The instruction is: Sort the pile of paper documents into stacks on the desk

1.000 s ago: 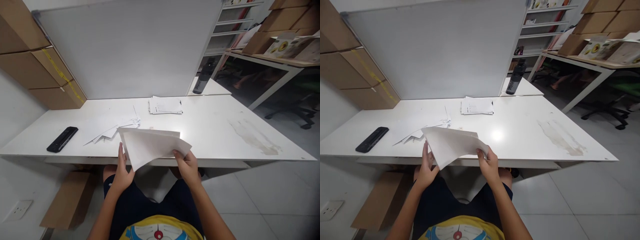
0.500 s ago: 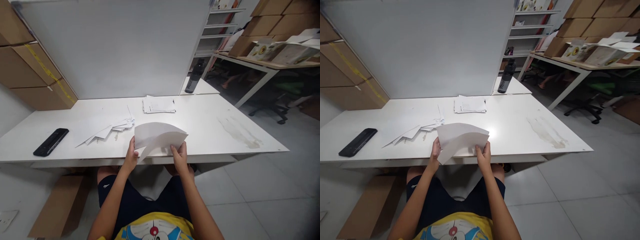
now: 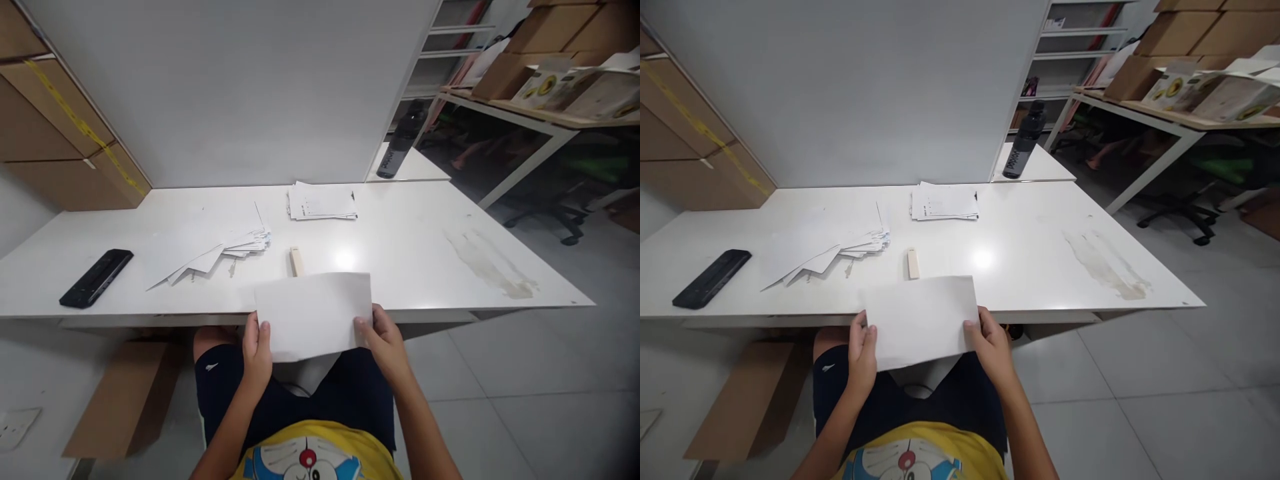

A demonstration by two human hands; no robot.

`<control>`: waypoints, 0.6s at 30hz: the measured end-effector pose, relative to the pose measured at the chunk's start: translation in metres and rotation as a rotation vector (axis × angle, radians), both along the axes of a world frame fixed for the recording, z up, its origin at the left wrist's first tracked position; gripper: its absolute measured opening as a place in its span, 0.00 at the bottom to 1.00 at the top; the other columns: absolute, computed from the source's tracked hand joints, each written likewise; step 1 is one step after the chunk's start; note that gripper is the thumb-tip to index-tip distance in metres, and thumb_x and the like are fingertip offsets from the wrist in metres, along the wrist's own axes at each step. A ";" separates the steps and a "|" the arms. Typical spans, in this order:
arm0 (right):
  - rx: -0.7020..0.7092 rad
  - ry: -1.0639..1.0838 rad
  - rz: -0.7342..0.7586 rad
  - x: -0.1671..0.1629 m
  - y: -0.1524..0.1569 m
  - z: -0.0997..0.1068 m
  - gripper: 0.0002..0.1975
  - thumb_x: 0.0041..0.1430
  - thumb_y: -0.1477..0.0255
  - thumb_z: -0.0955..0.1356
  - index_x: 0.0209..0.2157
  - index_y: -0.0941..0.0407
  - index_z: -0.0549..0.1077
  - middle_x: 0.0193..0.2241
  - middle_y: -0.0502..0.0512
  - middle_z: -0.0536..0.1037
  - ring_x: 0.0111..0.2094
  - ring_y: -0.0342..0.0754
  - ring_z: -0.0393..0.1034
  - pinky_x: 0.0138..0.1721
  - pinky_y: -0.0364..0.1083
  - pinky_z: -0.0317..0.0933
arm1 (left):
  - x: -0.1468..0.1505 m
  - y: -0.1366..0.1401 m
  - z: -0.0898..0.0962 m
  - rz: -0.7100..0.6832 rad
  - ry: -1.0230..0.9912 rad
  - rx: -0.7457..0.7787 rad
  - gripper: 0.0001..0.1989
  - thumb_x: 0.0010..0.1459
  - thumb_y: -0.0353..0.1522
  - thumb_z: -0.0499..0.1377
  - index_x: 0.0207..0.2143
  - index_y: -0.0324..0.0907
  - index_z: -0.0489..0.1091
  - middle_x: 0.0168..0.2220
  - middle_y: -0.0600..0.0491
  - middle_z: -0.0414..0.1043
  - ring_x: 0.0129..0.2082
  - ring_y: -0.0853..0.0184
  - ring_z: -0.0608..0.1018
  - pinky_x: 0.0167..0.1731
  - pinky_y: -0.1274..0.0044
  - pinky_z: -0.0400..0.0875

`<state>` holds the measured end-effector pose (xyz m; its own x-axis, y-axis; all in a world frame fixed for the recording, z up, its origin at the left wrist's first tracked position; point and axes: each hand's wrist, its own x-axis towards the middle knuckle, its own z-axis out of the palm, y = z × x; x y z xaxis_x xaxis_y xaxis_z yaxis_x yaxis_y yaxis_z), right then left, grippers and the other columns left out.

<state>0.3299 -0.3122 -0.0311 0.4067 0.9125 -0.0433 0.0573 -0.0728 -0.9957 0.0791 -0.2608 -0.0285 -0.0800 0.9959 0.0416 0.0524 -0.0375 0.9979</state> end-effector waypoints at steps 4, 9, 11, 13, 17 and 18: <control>-0.146 0.048 -0.002 0.013 -0.003 0.006 0.22 0.52 0.60 0.70 0.48 0.53 0.73 0.45 0.57 0.80 0.47 0.59 0.73 0.44 0.51 0.67 | 0.000 -0.010 -0.007 -0.125 -0.012 -0.141 0.39 0.61 0.50 0.57 0.67 0.42 0.50 0.35 0.51 0.76 0.32 0.65 0.77 0.36 0.74 0.72; -0.190 0.082 -0.125 0.023 0.008 0.004 0.29 0.50 0.61 0.70 0.54 0.54 0.70 0.46 0.59 0.79 0.46 0.59 0.74 0.42 0.51 0.68 | 0.002 -0.001 -0.010 -0.198 0.165 -0.026 0.34 0.65 0.50 0.52 0.66 0.39 0.57 0.26 0.57 0.67 0.23 0.71 0.66 0.27 0.79 0.65; -0.178 0.040 -0.151 0.031 0.014 0.003 0.30 0.50 0.61 0.69 0.56 0.54 0.69 0.46 0.60 0.79 0.45 0.59 0.74 0.40 0.51 0.69 | 0.003 0.002 -0.010 -0.247 0.191 0.052 0.31 0.66 0.48 0.50 0.64 0.39 0.59 0.30 0.55 0.70 0.23 0.72 0.68 0.27 0.78 0.66; -0.155 -0.020 -0.163 0.042 0.021 0.002 0.30 0.51 0.61 0.68 0.56 0.55 0.69 0.46 0.60 0.79 0.46 0.59 0.74 0.40 0.51 0.69 | 0.004 0.004 -0.009 -0.278 0.247 0.129 0.25 0.68 0.45 0.49 0.60 0.40 0.64 0.35 0.51 0.73 0.27 0.70 0.72 0.32 0.77 0.69; -0.137 -0.092 -0.155 0.064 0.036 0.000 0.30 0.52 0.62 0.68 0.57 0.54 0.70 0.44 0.58 0.80 0.45 0.58 0.74 0.43 0.52 0.68 | 0.010 0.009 -0.002 -0.233 0.531 0.356 0.18 0.69 0.38 0.49 0.55 0.43 0.69 0.48 0.45 0.74 0.48 0.61 0.76 0.50 0.67 0.70; -0.139 -0.097 -0.144 0.068 0.039 -0.001 0.30 0.51 0.62 0.68 0.57 0.54 0.70 0.44 0.58 0.80 0.45 0.58 0.74 0.43 0.53 0.68 | 0.013 0.012 0.002 -0.253 0.613 0.419 0.18 0.68 0.38 0.50 0.56 0.43 0.69 0.50 0.45 0.74 0.52 0.58 0.74 0.54 0.65 0.68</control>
